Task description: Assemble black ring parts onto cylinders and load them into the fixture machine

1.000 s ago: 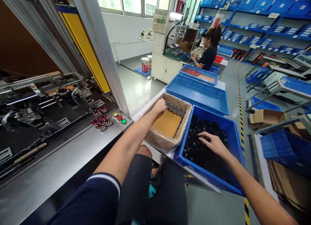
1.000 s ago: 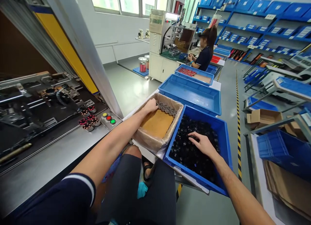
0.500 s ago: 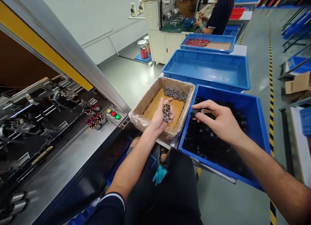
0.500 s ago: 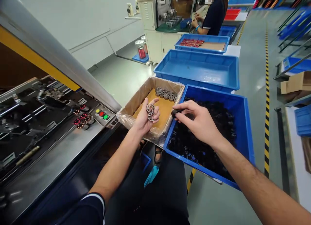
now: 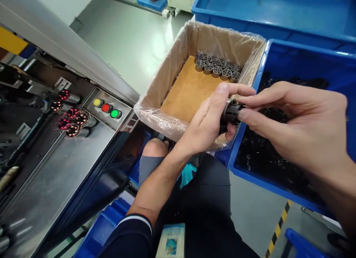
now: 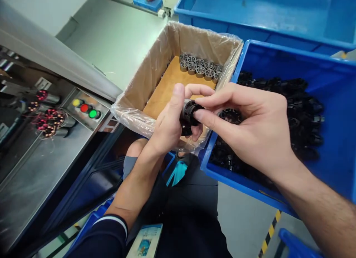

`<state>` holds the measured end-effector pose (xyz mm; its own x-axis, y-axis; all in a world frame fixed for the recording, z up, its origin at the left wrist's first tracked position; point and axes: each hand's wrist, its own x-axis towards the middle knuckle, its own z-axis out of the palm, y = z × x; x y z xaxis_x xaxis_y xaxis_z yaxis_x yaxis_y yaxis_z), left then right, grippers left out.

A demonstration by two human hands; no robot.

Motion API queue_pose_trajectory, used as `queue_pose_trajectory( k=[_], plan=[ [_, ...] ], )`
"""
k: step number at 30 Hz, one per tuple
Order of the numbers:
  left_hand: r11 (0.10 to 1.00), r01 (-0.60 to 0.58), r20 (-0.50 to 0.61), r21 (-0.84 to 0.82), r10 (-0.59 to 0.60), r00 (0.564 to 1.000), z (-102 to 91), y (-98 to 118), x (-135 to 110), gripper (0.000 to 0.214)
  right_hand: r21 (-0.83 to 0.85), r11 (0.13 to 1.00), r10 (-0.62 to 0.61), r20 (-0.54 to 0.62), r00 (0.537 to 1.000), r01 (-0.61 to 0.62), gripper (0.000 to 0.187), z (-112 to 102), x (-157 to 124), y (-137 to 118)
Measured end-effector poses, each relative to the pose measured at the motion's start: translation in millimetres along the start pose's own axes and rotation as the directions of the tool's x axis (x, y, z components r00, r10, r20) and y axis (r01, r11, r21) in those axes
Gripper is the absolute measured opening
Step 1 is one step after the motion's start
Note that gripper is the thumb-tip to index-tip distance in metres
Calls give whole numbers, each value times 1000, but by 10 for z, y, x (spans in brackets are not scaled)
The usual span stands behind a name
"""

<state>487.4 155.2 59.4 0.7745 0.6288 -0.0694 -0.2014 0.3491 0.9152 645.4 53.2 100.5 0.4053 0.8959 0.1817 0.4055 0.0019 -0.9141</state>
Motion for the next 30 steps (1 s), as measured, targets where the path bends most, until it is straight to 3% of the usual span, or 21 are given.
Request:
queue_pose_trajectory(
  k=[6,12,16,19,21,25,28,30],
  plan=[
    [999,-39,38,-7,39,999,-26,1,3,50,43,999,33,-18,999,-33,13,34,-34,-1],
    [995,-65,0,73,65,998,12,-34,-30,51,-104,995,-18,-83,996,9,16,-33,-74,174],
    [994,-4,37,108,0,999,73,32,-107,49,164,980,110,41,993,-115,17,-48,-93,306],
    [998,-29,48,61,26,998,84,52,-107,44,215,958,154,166,974,-189,31,-86,-18,329],
    [996,-91,-5,1,91,996,66,35,-58,44,293,912,224,228,947,-286,39,-146,74,307],
    [971,-221,-151,-91,206,967,17,-45,85,70,473,754,370,269,889,-457,28,-260,226,248],
    [962,-261,-189,-83,242,952,24,-115,160,68,475,737,390,283,876,-481,30,-253,229,246],
    [958,-272,-218,-89,248,944,51,-142,187,69,429,772,360,312,879,-468,27,-224,189,271]
  ],
)
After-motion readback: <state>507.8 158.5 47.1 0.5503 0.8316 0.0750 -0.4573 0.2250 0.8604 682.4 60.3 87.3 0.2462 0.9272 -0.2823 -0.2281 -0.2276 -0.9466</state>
